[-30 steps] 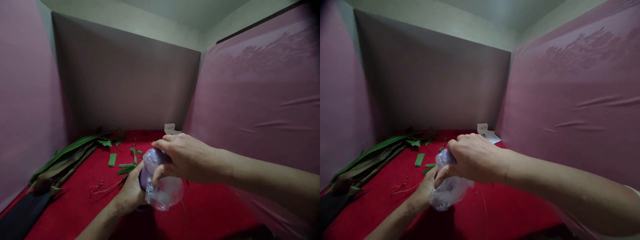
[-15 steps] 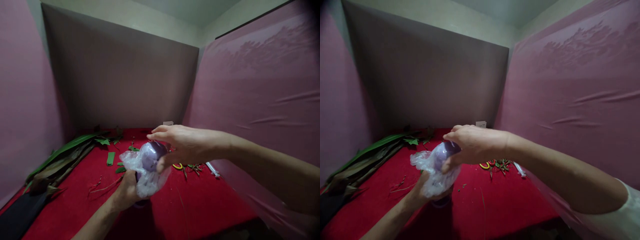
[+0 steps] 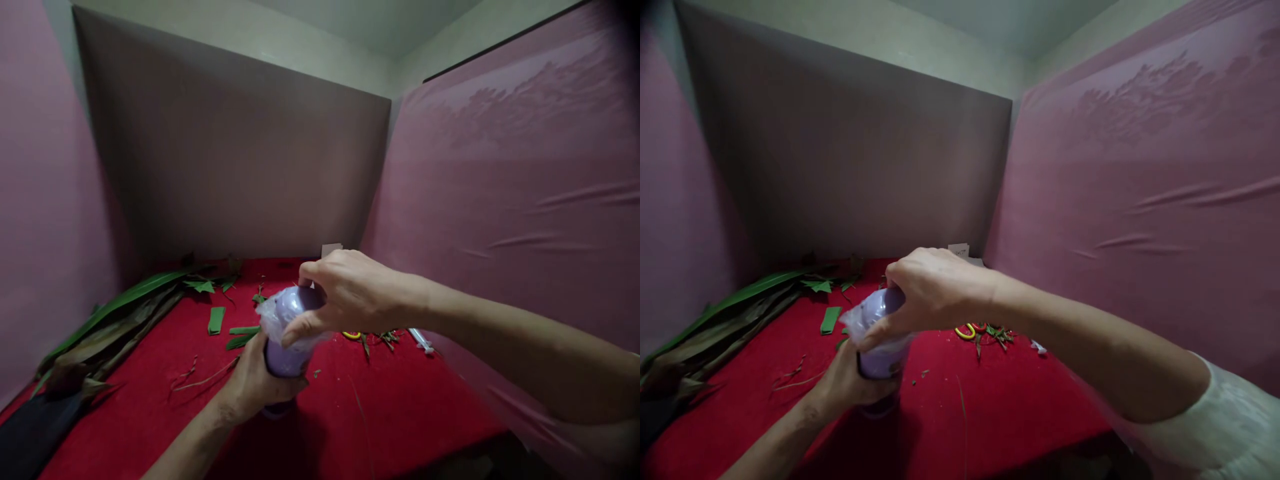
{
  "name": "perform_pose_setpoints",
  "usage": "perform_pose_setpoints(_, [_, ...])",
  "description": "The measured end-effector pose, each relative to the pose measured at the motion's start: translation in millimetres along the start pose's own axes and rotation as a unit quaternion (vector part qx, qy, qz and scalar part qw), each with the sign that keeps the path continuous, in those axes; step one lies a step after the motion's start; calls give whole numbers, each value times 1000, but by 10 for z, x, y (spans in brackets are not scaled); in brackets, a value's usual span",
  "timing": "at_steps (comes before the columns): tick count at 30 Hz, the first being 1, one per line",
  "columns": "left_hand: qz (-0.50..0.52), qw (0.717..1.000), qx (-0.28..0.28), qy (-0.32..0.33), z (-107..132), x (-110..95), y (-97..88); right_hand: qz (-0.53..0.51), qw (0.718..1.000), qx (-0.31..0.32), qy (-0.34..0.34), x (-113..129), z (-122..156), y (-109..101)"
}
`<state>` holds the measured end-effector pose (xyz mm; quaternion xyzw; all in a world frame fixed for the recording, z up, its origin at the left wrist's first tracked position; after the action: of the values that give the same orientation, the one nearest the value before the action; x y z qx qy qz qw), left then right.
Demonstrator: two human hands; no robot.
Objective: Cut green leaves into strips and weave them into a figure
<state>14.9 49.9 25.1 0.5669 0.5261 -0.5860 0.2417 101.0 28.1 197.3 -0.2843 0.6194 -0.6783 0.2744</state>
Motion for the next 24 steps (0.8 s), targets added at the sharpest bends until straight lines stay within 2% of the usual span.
perform_pose_setpoints(2, [-17,1000,-24,-3,0,-45,-49,20,999,-31,30,-60,11,-23])
perform_pose_setpoints(7, [-20,999,-25,-3,-6,-44,-39,-37,997,4,-74,94,27,32])
perform_pose_setpoints(12, [69,997,20,6,-13,83,61,-30,1000,1,-7,20,38,-27])
perform_pose_setpoints(16, [61,998,-9,17,-18,47,3,-27,996,18,-78,149,17,27])
perform_pose_setpoints(17, [59,998,-13,18,-24,23,-5,-22,997,8,-74,141,3,32])
perform_pose_setpoints(21, [67,997,-38,7,-37,-59,-39,15,998,-61,18,-22,-30,-2])
perform_pose_setpoints(24, [114,993,-34,17,-24,-101,-28,-17,999,-29,-33,56,-33,54])
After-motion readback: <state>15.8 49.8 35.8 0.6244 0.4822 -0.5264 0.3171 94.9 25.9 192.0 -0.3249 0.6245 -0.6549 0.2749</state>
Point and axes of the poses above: each hand's wrist, its own z-axis away from the middle knuckle, its own y-axis out of the palm, x = y × z, the point moved 9 cm from there along -z, towards the middle knuckle, and after that the axes turned 10 degrees about x, right-handed, at the moved point
